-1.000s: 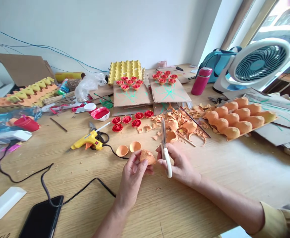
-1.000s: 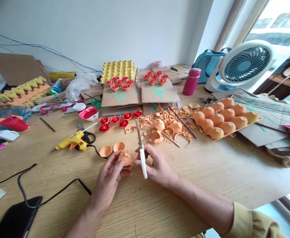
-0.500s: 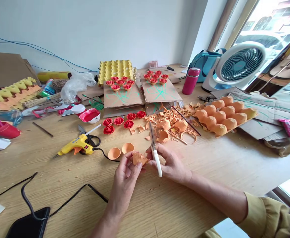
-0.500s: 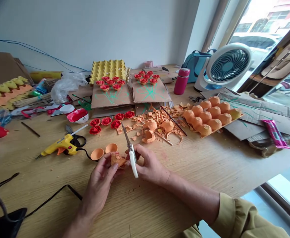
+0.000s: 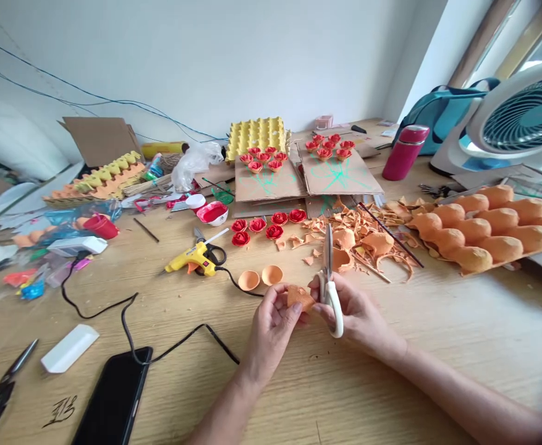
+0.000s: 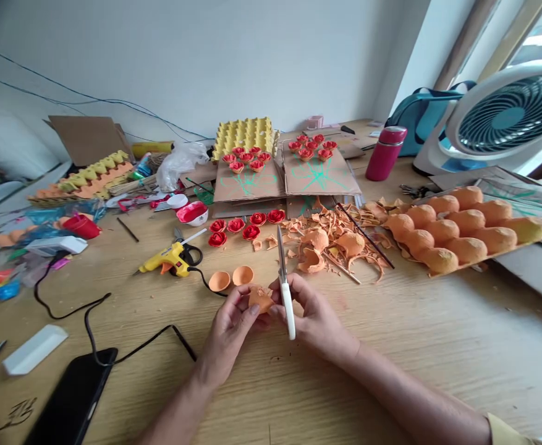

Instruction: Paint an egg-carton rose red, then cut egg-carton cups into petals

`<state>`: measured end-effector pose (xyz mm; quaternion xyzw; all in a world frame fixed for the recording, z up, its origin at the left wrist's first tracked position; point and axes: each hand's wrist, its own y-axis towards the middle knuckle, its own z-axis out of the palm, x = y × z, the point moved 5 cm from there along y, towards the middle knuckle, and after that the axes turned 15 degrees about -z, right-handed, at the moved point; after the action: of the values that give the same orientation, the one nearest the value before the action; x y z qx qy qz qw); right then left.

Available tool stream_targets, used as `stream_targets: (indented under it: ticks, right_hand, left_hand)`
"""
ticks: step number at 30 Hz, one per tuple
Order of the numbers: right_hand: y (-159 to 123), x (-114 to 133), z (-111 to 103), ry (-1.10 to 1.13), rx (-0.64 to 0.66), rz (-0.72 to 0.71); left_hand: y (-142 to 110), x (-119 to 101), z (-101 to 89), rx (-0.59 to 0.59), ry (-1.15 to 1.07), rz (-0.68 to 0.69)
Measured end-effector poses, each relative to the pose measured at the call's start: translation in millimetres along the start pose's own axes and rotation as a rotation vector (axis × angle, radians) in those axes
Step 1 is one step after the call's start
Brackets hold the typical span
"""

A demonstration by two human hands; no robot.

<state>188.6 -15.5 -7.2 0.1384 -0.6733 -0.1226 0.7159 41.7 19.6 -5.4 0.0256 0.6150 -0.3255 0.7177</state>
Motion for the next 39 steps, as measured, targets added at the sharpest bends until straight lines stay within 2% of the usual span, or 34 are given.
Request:
stream_targets:
  ticks: [10, 17, 23, 28, 33, 36, 39]
  right_hand:
    - [-5, -3, -4, -0.103, 0.0, -0.024]
    - [-4, -4, -4, -0.099, -0.028, 0.032]
    - [-5, 0, -5, -0.16, 0.013, -0.003]
    - [-2, 11, -14, -0.38, 0.043, -0.087]
    - [-1, 21, -18, -0.68, 0.223, -0.141]
    - [-1, 26, -17, -0.827, 0.325, -0.251]
    - [0, 29, -16, -0.931, 0.357, -0.352]
  left_hand:
    - [-1, 2, 2.4, 0.028, -0.05, -0.056]
    - [1, 6, 2.2, 0.067, -0.075, -0.114]
    - [1, 3, 0.3, 0.045, -0.084, -0.091]
    - [1, 1, -2.2, 0.038, -0.161, -0.076]
    - [2, 2, -3.9, 0.115, -0.309, -0.065]
    - [3, 2, -4.6, 0.15, -0.371, -0.055]
    - [4, 4, -5.1, 0.155, -0.42, -0.059]
